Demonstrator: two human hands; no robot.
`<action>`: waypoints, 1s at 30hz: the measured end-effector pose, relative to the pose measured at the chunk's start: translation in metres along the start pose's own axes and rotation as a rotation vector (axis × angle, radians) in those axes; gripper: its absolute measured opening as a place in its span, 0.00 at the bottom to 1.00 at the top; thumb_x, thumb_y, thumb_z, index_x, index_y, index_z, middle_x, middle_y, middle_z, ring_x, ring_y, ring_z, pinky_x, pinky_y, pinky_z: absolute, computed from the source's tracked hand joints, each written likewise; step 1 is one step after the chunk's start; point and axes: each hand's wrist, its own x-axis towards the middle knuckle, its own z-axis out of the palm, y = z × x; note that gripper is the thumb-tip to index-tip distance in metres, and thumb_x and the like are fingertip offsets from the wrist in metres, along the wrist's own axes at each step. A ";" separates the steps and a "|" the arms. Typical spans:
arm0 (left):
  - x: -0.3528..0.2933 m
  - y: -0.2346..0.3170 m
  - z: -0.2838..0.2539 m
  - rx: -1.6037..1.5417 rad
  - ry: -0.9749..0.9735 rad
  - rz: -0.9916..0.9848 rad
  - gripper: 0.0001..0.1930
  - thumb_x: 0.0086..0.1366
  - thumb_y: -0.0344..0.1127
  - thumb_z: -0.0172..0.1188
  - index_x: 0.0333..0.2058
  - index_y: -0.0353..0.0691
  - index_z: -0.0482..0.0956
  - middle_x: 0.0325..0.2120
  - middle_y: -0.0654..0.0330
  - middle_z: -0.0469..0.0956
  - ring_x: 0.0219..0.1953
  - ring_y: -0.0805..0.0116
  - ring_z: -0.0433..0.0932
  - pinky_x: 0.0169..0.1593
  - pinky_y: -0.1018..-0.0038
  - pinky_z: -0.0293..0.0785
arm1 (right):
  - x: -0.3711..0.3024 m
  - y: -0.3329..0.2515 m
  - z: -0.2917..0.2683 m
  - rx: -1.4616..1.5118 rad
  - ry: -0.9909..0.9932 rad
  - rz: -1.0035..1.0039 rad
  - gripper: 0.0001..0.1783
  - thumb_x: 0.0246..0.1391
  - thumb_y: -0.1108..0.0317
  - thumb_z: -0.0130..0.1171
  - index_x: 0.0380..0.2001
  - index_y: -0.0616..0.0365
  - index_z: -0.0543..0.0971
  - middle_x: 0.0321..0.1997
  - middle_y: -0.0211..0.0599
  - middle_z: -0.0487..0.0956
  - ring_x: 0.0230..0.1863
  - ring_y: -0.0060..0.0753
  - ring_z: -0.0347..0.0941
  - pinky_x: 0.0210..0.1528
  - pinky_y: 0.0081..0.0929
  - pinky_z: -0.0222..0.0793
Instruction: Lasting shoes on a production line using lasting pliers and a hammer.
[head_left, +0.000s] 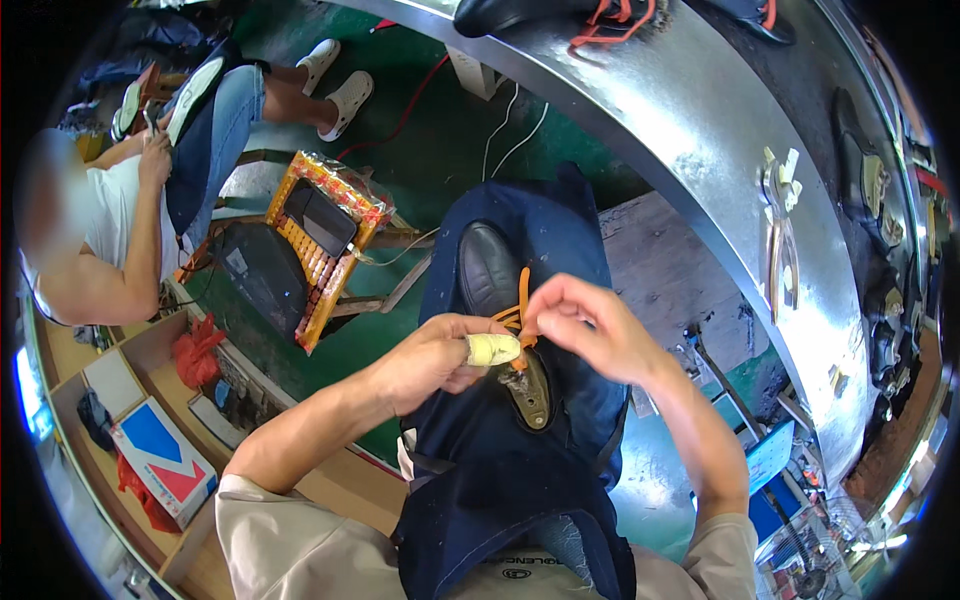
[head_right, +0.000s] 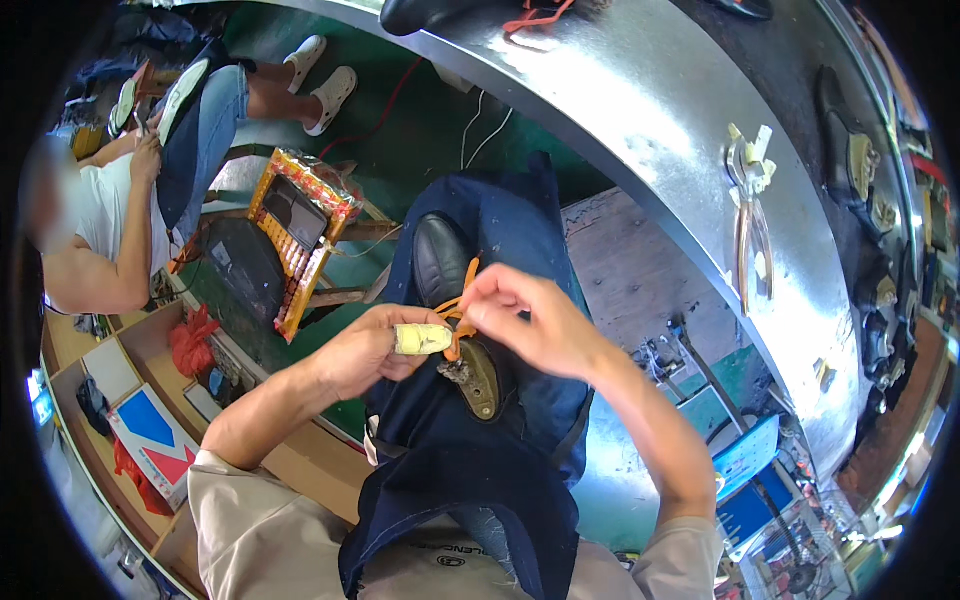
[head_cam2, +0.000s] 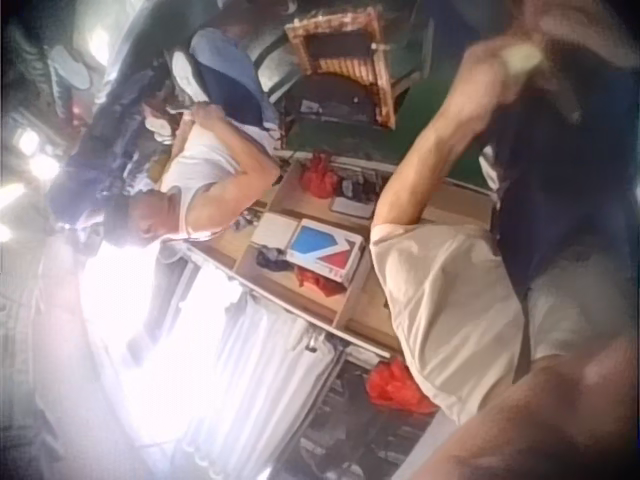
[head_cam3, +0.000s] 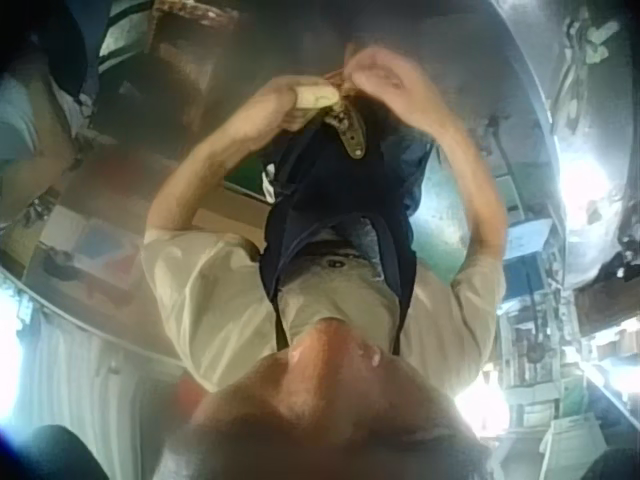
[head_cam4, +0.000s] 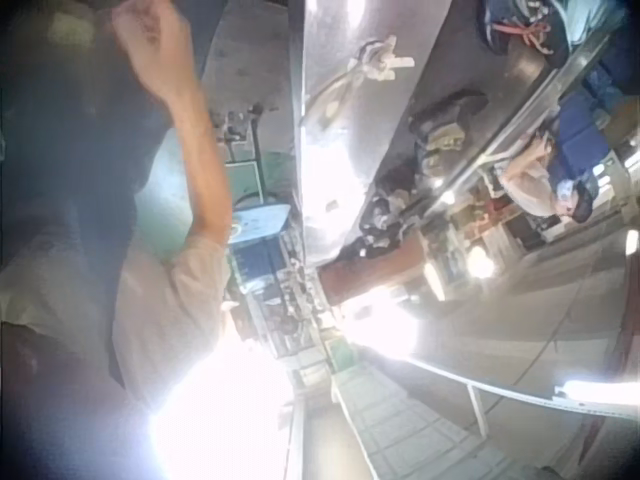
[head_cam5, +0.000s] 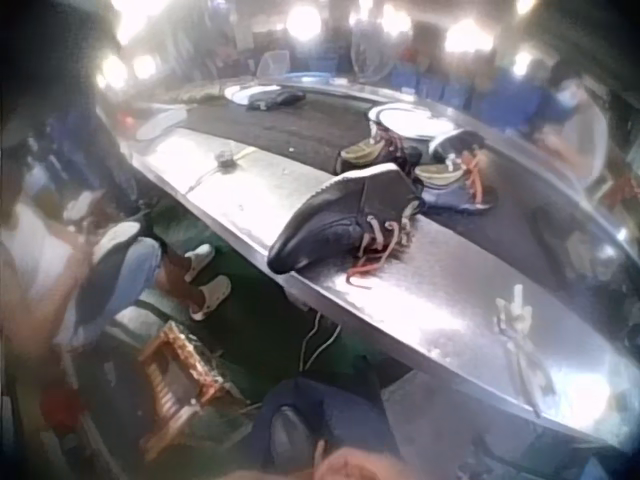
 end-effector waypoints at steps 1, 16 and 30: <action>-0.002 -0.008 0.008 -0.237 0.030 0.009 0.09 0.74 0.32 0.54 0.46 0.38 0.80 0.25 0.74 0.70 0.22 0.86 0.60 0.25 0.83 0.54 | -0.009 -0.015 0.005 -0.302 0.027 -0.162 0.10 0.65 0.63 0.63 0.42 0.59 0.81 0.38 0.31 0.84 0.40 0.28 0.81 0.45 0.26 0.77; 0.008 -0.062 -0.013 -0.003 0.361 0.403 0.12 0.76 0.25 0.54 0.53 0.42 0.66 0.31 0.71 0.74 0.33 0.85 0.67 0.37 0.85 0.61 | -0.045 0.015 -0.025 -1.459 0.299 -0.440 0.11 0.52 0.58 0.71 0.30 0.50 0.81 0.30 0.27 0.82 0.31 0.34 0.77 0.32 0.35 0.70; -0.022 -0.022 0.064 1.073 0.841 1.469 0.40 0.60 0.35 0.68 0.69 0.32 0.60 0.43 0.41 0.80 0.36 0.55 0.82 0.43 0.68 0.79 | -0.072 0.072 0.026 -0.484 0.257 0.118 0.55 0.58 0.36 0.63 0.72 0.69 0.58 0.62 0.66 0.75 0.61 0.64 0.74 0.62 0.45 0.71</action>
